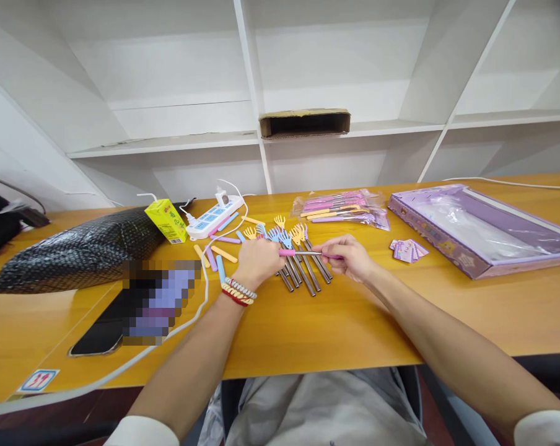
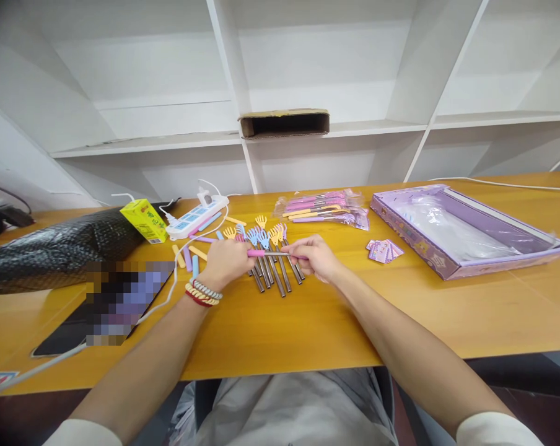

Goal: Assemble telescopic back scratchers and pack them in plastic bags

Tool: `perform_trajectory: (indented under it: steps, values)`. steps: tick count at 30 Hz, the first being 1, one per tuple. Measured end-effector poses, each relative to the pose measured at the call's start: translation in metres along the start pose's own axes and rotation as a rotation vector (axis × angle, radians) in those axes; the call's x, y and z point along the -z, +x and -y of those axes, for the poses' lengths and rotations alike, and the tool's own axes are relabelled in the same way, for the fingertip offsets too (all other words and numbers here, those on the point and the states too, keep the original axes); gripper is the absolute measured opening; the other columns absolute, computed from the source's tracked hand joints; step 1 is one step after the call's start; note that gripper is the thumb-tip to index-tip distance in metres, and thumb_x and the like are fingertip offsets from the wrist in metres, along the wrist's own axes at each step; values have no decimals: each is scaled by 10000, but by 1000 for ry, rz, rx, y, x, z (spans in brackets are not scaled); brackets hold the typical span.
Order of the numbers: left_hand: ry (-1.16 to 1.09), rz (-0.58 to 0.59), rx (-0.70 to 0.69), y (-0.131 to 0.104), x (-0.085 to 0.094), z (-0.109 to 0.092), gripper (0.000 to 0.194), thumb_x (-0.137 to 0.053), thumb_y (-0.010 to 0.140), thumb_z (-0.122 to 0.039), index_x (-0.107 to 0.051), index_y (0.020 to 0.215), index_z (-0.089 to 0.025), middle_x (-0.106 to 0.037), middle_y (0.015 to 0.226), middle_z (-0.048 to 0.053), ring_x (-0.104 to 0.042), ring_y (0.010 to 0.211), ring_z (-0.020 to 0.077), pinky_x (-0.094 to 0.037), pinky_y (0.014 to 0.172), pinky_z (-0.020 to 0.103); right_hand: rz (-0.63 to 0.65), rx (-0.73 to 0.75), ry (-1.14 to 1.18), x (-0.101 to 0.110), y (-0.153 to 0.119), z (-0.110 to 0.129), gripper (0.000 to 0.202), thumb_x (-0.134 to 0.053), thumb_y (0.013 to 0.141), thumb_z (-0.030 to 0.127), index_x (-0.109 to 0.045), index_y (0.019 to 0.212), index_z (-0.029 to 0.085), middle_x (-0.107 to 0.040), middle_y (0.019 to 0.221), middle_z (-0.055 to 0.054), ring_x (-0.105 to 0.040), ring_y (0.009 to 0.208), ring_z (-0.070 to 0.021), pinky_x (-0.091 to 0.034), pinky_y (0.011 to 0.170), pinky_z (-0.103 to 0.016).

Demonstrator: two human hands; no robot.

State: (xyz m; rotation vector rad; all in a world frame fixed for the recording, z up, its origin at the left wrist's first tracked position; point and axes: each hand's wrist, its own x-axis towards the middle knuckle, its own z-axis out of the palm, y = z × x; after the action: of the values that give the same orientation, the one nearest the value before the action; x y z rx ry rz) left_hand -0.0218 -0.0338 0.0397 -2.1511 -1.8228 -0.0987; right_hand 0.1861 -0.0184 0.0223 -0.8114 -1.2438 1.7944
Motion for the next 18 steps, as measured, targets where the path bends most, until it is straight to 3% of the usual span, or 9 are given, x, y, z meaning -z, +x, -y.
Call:
perform_trajectory:
  steps: [5,10,14,18]
  values:
    - [-29,-19,-8,-2,-2,-7,343,-417,789,-370,-691,778,-163,-666,736,117,-626,725,273,-419,628,362,25,39,-14,5,3,-2,199,-604,611,192,-675,767,91,-583,519,-23,-225,314,-12,-113,325,-178]
    - [-58,-84,-73,-4,-6,-11,300,-424,811,-373,-646,825,-172,-661,739,77,-616,690,224,-392,593,309,-46,14,-25,18,9,1,158,-575,649,224,-634,726,99,-627,541,-67,-268,303,-28,-147,317,-175]
    - [-149,-183,-203,-3,-9,-9,223,-433,840,-325,-612,910,-212,-656,779,27,-603,708,182,-363,579,279,-114,-87,66,23,14,3,161,-566,675,265,-600,706,111,-627,553,-56,-353,299,-44,-177,299,-165]
    - [-208,-242,-343,-2,-15,-9,267,-398,886,-351,-589,1047,-257,-642,819,13,-588,721,153,-350,578,269,-156,-167,169,21,17,2,322,-503,754,426,-580,711,116,-596,533,-37,-411,296,-64,-196,280,-163]
